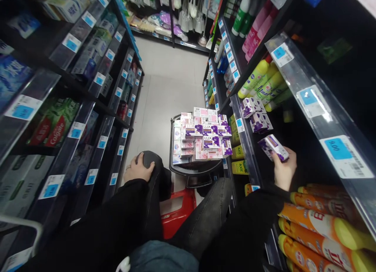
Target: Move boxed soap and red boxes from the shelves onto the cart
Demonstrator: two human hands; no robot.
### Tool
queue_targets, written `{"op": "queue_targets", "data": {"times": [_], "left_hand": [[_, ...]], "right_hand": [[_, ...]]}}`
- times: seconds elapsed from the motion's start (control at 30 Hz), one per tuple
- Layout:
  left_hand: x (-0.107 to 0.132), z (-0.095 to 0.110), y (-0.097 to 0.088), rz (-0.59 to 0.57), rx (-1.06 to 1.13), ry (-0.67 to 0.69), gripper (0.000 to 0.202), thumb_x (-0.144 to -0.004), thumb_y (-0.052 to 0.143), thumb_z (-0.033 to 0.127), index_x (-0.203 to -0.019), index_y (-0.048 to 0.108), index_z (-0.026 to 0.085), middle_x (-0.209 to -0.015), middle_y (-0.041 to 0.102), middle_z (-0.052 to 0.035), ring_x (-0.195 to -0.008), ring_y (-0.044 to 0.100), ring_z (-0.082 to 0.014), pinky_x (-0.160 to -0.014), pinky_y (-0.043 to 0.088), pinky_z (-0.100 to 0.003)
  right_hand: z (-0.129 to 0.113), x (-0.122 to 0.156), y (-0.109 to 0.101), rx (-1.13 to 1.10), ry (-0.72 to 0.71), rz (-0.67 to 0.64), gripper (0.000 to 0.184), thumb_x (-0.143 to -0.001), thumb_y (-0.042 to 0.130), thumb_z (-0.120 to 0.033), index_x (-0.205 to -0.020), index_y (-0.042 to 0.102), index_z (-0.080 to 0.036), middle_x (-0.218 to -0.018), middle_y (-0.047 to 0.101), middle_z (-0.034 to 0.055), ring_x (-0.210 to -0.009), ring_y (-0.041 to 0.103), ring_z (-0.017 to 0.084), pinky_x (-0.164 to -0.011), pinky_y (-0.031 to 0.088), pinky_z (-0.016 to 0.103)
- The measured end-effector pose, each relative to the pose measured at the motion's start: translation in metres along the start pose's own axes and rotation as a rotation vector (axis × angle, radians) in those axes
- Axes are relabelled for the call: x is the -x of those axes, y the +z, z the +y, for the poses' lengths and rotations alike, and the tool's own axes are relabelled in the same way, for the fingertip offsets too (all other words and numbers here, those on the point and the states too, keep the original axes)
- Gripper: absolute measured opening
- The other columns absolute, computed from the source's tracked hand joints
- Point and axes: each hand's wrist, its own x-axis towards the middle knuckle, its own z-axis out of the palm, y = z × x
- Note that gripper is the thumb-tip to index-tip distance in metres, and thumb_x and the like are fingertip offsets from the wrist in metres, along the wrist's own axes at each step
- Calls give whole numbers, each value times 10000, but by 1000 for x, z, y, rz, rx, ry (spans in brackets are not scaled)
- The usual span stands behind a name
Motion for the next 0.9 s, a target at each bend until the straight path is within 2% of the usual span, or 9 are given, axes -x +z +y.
{"op": "queue_targets", "data": {"times": [0.1, 0.23, 0.33, 0.47, 0.53, 0.63, 0.77, 0.83, 0.9], "left_hand": [[-1, 1, 3, 16, -11, -19, 717, -883, 458, 528, -1514, 350, 207, -1490, 398, -138, -1118, 530, -375, -919, 469, -484], [-3, 1, 6, 21, 2, -28, 717, -871, 476, 538, -1505, 364, 223, -1487, 406, -130, -1127, 528, -368, -933, 467, -482], [-3, 0, 7, 31, 6, -31, 715, -870, 467, 550, -1501, 364, 230, -1489, 408, -118, -1111, 540, -375, -920, 475, -493], [-3, 0, 6, 26, 2, -28, 713, -873, 452, 561, -1500, 361, 233, -1493, 407, -115, -1100, 549, -382, -906, 481, -502], [-3, 0, 5, 5, 1, -29, 720, -872, 455, 562, -1503, 357, 228, -1496, 401, -124, -1112, 544, -386, -911, 478, -500], [-4, 0, 5, -3, -5, -33, 723, -873, 465, 551, -1507, 353, 223, -1492, 399, -138, -1119, 541, -383, -913, 474, -488], [-3, 1, 4, -1, -5, -31, 721, -878, 467, 535, -1514, 349, 215, -1494, 396, -137, -1116, 538, -379, -909, 473, -481], [-2, 1, 3, -2, 3, -28, 724, -879, 467, 529, -1516, 347, 207, -1497, 391, -141, -1121, 533, -381, -914, 469, -483], [-1, 0, 2, -8, 14, -19, 727, -880, 462, 531, -1519, 341, 204, -1498, 386, -149, -1128, 528, -384, -912, 467, -487]], "right_hand": [[-43, 32, -9, -474, 108, -218, 651, -640, 779, -554, -1150, 535, -230, -991, 579, 41, -845, 593, 187, -776, 528, 367], [-86, 62, 11, -1008, 433, -424, 342, -828, 636, -506, -1057, 580, -259, -902, 565, 30, -622, 491, 108, -492, 463, 230], [-95, 76, 34, -1410, 649, -519, 161, -856, 592, -276, -1015, 599, -248, -923, 566, 29, -521, 387, 58, -379, 393, 154], [-83, 82, 58, -1676, 696, -513, 312, -835, 536, -127, -1108, 581, -271, -960, 594, 15, -450, 312, 29, -327, 334, 109], [-71, 79, 70, -1526, 718, -545, 289, -826, 557, -197, -1110, 566, -252, -972, 615, 32, -480, 372, 49, -360, 377, 144], [-51, 73, 91, -947, 694, -473, 302, -837, 541, -412, -1060, 533, -208, -925, 636, 69, -593, 522, 132, -476, 472, 260], [-35, 71, 119, -34, 321, -126, 442, -844, 506, -514, -1128, 494, -176, -968, 640, 144, -882, 624, 283, -750, 507, 414], [-31, 71, 130, 244, 147, -62, 461, -878, 469, -480, -1197, 491, -148, -1038, 624, 201, -979, 607, 337, -850, 465, 465], [-29, 69, 140, 352, 53, -69, 435, -927, 386, -433, -1218, 508, -133, -1107, 591, 232, -1018, 592, 353, -885, 438, 485]]}}
